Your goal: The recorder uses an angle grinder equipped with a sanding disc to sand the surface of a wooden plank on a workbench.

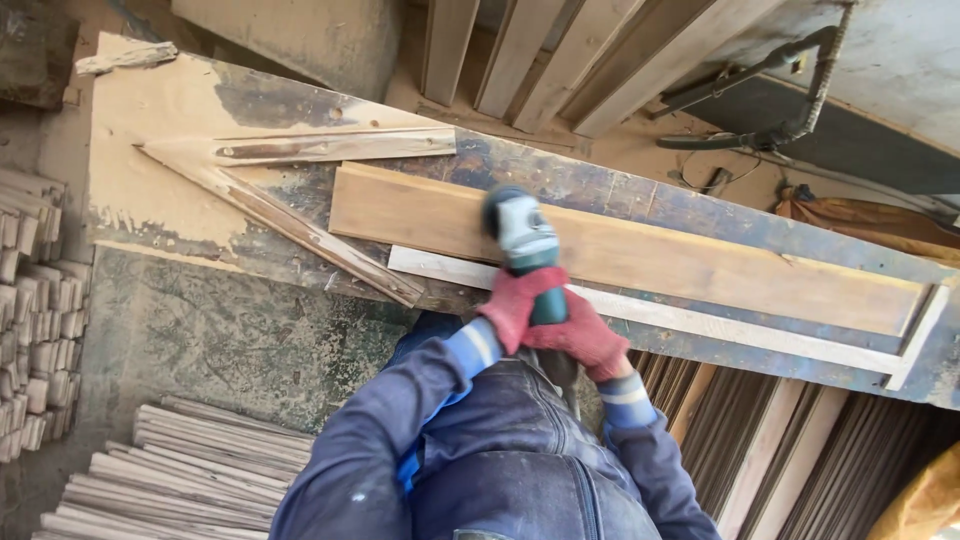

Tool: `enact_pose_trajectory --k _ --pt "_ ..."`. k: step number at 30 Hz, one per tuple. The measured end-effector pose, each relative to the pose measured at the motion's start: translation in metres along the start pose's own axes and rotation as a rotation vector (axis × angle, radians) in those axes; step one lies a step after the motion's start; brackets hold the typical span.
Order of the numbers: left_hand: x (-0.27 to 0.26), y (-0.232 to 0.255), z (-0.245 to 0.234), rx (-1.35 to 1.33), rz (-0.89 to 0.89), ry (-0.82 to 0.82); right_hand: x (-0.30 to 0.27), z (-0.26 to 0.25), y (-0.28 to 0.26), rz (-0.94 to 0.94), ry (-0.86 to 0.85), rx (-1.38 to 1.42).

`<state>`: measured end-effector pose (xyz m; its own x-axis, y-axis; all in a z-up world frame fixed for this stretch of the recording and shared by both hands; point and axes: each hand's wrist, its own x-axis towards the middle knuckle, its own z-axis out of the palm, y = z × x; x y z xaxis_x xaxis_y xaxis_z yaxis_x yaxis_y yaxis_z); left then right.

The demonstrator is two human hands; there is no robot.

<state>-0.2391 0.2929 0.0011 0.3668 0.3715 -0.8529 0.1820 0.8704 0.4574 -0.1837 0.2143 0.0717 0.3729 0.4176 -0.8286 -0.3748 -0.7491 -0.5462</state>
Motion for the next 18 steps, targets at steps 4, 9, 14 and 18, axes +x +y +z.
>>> enact_pose_trajectory --k 4,9,14,18 --pt "-0.027 -0.008 0.070 0.046 -0.078 -0.114 -0.020 -0.053 0.032 0.055 0.153 0.045" --pt "-0.005 -0.075 0.090 0.182 -0.090 -0.246 -0.022 -0.085 0.084 0.065 0.240 0.149" --pt "-0.028 -0.040 0.056 0.116 -0.124 -0.199 -0.020 -0.058 0.073 0.058 0.184 0.134" --pt "-0.037 -0.010 0.016 0.025 -0.100 -0.077 -0.003 -0.024 0.064 0.031 0.106 0.069"
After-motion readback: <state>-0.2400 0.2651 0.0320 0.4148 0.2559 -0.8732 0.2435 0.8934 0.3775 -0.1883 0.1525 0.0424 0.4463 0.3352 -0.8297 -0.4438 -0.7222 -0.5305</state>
